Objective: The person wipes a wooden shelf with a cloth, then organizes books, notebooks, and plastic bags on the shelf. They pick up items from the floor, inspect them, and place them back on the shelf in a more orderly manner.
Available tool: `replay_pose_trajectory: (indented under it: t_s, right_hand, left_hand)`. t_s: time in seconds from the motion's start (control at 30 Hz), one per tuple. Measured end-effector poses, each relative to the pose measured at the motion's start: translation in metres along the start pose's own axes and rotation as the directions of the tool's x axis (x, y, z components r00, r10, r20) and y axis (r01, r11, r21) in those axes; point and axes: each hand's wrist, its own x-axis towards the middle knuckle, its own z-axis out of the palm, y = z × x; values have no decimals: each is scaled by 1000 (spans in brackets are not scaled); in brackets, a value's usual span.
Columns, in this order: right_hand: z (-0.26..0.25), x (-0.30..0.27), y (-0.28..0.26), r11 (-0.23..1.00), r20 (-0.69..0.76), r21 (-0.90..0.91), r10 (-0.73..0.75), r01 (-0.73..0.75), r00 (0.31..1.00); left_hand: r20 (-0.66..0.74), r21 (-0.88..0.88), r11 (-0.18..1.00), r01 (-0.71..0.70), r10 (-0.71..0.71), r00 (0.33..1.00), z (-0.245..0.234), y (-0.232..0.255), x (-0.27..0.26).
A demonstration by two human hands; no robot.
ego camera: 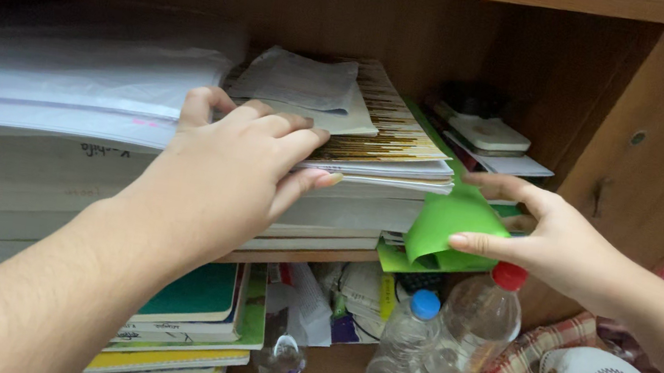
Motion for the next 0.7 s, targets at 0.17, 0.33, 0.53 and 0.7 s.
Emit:
replay_pose_trajectory:
  t_s: [0.17, 0.33, 0.53, 0.7]
  right_hand:
    - [7, -4, -17, 968, -116, 146, 221, -203, 968]
    - [15, 4, -31, 956, -116, 123, 280, -266, 953]
    - [13, 13, -3, 874, -94, 461, 222, -155, 971]
    - [26, 11, 16, 753, -200, 623, 413, -210, 889]
  left_hand:
    - [20, -9, 1000, 15, -15, 1000, -1, 0, -1]
    - [38, -11, 1000, 21, -21, 999, -2, 1, 0]
    - [66, 19, 999, 27, -28, 997, -3, 2, 2]
    - [64, 14, 999, 35, -35, 997, -2, 3, 1]
